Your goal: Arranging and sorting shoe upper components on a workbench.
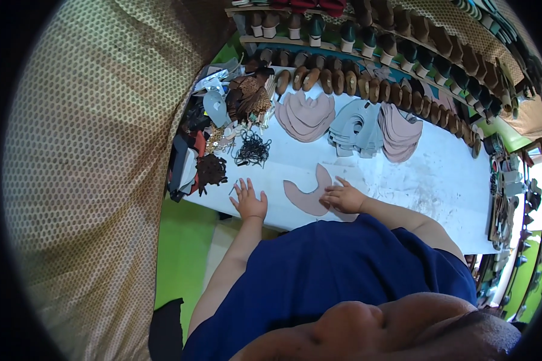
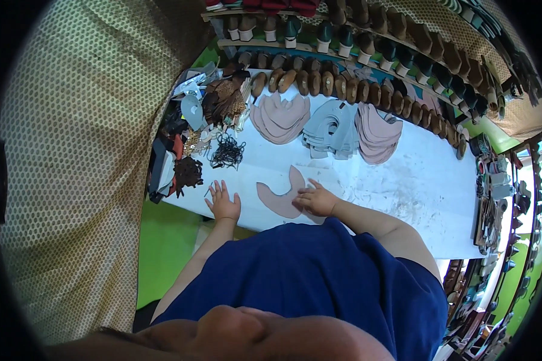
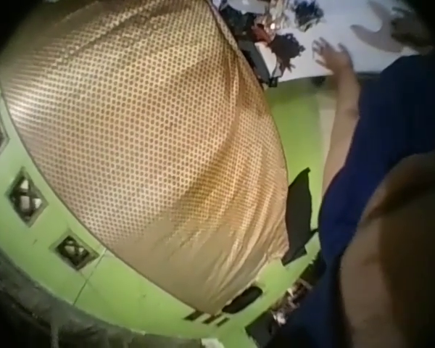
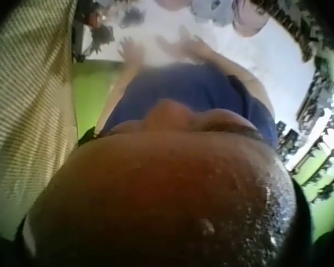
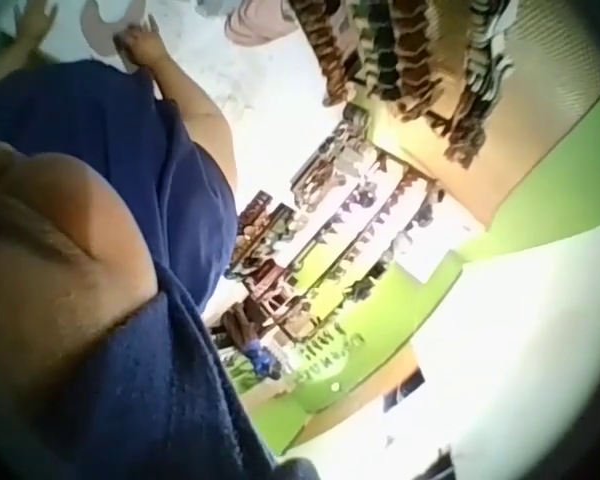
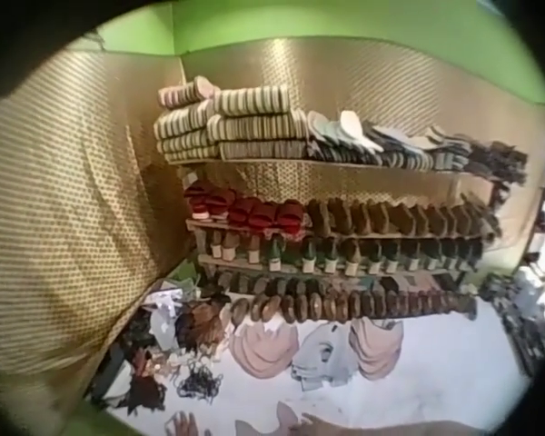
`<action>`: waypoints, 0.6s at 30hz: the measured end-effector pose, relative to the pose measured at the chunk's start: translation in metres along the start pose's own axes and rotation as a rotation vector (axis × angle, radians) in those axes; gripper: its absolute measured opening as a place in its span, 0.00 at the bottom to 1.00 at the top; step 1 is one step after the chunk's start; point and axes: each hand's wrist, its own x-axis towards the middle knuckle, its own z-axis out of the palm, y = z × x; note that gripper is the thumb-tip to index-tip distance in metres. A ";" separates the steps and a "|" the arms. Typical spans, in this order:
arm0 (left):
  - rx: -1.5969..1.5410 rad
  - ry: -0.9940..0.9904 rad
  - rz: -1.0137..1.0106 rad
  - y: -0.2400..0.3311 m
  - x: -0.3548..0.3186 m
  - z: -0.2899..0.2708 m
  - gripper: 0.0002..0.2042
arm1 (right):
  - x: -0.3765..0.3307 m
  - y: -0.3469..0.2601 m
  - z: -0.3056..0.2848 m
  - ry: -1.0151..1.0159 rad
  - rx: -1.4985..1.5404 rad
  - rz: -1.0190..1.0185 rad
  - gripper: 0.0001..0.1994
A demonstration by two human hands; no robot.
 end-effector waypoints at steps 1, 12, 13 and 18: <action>-0.003 0.003 0.008 -0.001 0.000 0.001 0.36 | 0.000 -0.003 0.002 -0.035 -0.079 0.094 0.15; -0.006 -0.034 0.256 -0.035 -0.002 0.012 0.36 | 0.018 -0.016 0.003 -0.249 0.070 0.365 0.14; 0.027 -0.064 0.305 -0.036 -0.002 -0.001 0.38 | 0.018 -0.020 0.003 -0.290 0.029 0.428 0.15; 0.062 -0.031 0.233 -0.080 0.019 -0.045 0.47 | 0.049 -0.060 -0.019 -0.360 -0.079 0.628 0.15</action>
